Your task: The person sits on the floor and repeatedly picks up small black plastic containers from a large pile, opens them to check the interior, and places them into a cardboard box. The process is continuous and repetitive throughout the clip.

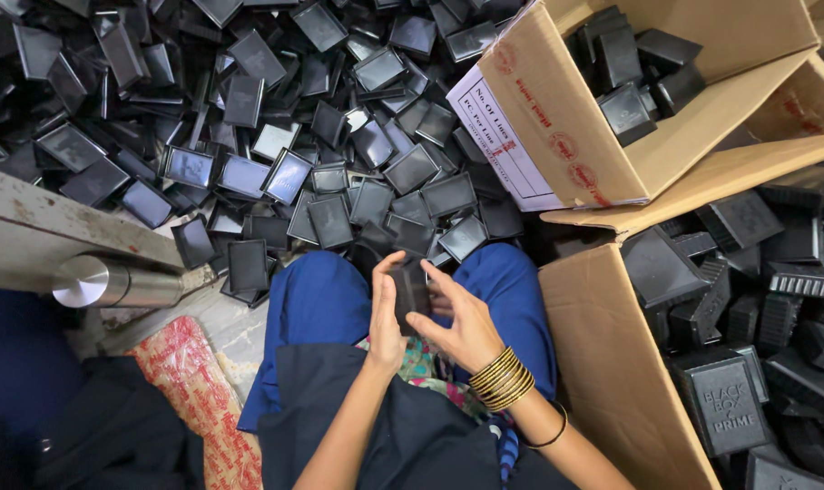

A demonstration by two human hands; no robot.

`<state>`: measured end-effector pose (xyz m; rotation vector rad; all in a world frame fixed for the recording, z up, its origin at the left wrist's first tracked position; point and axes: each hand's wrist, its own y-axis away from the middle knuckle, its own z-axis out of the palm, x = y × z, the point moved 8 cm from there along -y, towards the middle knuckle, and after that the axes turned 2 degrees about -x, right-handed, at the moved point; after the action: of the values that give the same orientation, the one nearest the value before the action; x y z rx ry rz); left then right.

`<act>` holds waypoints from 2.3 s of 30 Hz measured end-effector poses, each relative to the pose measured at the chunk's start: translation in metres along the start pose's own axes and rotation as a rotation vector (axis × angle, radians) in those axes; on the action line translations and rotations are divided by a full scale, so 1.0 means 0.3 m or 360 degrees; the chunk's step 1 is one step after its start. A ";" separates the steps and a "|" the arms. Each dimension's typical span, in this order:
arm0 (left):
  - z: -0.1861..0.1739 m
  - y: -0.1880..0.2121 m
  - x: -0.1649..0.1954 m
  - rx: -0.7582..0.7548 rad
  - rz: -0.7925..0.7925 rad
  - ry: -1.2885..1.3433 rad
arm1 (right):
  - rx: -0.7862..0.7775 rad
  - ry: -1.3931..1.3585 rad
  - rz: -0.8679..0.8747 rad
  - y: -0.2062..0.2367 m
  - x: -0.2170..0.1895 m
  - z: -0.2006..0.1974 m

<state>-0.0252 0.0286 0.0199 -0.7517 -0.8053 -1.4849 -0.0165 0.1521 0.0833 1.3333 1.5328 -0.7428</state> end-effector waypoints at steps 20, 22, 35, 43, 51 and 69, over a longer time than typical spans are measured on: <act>-0.124 0.002 0.125 0.0574 0.0665 -0.1382 | 0.0054 0.0284 -0.0437 0.066 -0.055 0.033; -0.143 0.002 0.103 0.0660 0.0605 -0.1465 | 0.0002 0.0200 -0.0346 0.080 -0.032 0.059; -0.181 -0.106 0.081 0.0439 0.0381 -0.0881 | 0.0420 -0.1537 -0.0628 -0.144 -0.072 -0.492; -0.219 -0.305 0.212 0.0353 0.0472 -0.1392 | 0.0380 0.0890 -0.0618 -0.174 0.136 -0.230; -0.345 -1.086 0.330 0.0430 0.0824 -0.2338 | 0.0614 0.0872 -0.0416 -0.230 0.346 -0.258; -0.468 -1.557 0.141 -0.0029 0.0284 -0.2910 | 0.0634 0.0675 -0.0274 -0.259 0.389 -0.334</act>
<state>-0.4938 -0.0966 -0.0472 -2.1285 -1.9022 -0.2564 -0.1134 0.2700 0.0035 1.7516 1.9210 -0.9530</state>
